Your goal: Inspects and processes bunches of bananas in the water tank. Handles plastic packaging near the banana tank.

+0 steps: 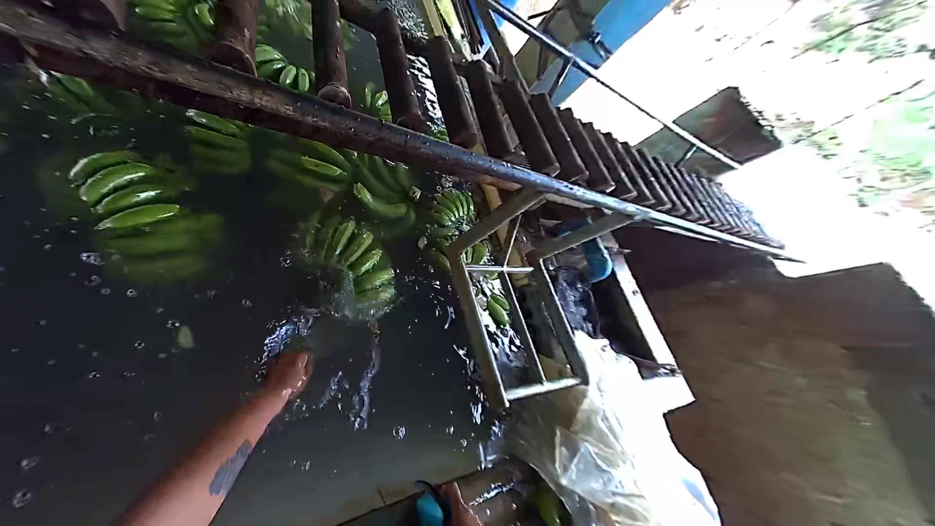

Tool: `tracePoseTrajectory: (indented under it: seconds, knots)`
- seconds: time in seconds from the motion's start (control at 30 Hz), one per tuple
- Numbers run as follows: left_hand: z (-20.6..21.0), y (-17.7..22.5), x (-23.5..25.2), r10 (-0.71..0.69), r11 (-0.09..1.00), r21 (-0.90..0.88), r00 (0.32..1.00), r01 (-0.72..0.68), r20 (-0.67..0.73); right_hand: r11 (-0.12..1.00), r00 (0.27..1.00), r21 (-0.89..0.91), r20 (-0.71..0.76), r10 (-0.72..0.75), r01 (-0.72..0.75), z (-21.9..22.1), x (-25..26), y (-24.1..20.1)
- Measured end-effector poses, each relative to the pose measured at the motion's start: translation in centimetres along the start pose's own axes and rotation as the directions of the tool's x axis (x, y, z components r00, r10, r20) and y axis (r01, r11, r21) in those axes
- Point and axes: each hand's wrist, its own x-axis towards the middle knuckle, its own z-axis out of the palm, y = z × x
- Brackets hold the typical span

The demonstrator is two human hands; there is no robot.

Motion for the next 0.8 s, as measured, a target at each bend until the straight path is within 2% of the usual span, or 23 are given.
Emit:
tracePoseTrajectory:
  seconds: [0.1, 0.17, 0.23, 0.3, 0.33, 0.4, 0.47, 0.53, 0.6, 0.67, 0.73, 0.8]
  knots:
    - [3.5, -1.7, -7.0, -0.013, 1.000, -0.020, 1.000, 0.013, 0.018, 0.955, 0.993, -0.284, 0.103, -0.061, 0.088, -4.6, 0.0, -2.1]
    - [6.5, -3.1, -11.3, 0.040, 0.999, -0.030, 0.999, -0.040, 0.001, 0.924, 0.986, -0.344, 0.046, -0.162, 0.168, -7.5, 0.4, -6.0]
    - [9.3, -4.1, -15.4, 0.112, 0.990, -0.081, 0.994, -0.113, -0.009, 0.932, 0.938, -0.119, -0.022, -0.347, 0.342, -8.0, 0.8, -11.0]
    - [11.6, -5.3, -19.1, 0.234, 0.959, -0.142, 0.967, -0.246, -0.097, 0.856, 0.876, 0.221, 0.010, -0.482, 0.468, -4.9, 1.3, -15.7]
    - [12.6, -5.6, -20.6, 0.287, 0.935, -0.171, 0.946, -0.311, -0.150, 0.814, 0.857, 0.356, 0.064, -0.512, 0.460, -2.6, 1.2, -17.7]
    - [13.3, -5.6, -22.7, 0.313, 0.888, -0.261, 0.914, -0.378, -0.258, 0.755, 0.824, 0.511, 0.148, -0.548, 0.410, 2.6, 1.0, -20.5]
    - [13.7, -5.5, -23.9, 0.193, 0.853, -0.395, 0.909, -0.342, -0.370, 0.745, 0.837, 0.557, 0.151, -0.527, 0.368, 7.5, 1.1, -22.1]
    - [14.3, -5.4, -24.1, -0.072, 0.761, -0.598, 0.883, -0.253, -0.465, 0.751, 0.882, 0.583, 0.118, -0.456, 0.310, 9.5, 1.0, -22.7]
    - [14.3, -5.9, -23.5, -0.348, 0.662, -0.726, 0.781, -0.187, -0.519, 0.589, 0.894, 0.756, 0.013, -0.448, 0.285, 7.4, -0.3, -23.2]
    - [14.4, -6.8, -23.2, -0.519, 0.624, -0.775, 0.688, -0.101, -0.507, 0.344, 0.852, 0.884, -0.105, -0.513, 0.316, 1.9, -3.1, -23.8]
    - [14.4, -7.4, -23.0, -0.560, 0.651, -0.758, 0.697, 0.037, -0.447, 0.108, 0.772, 0.918, -0.251, -0.584, 0.381, -5.0, -6.9, -23.9]
    - [14.0, -7.6, -21.4, -0.545, 0.688, -0.718, 0.728, 0.105, -0.415, -0.081, 0.678, 0.880, -0.416, -0.606, 0.467, -11.5, -11.0, -23.7]
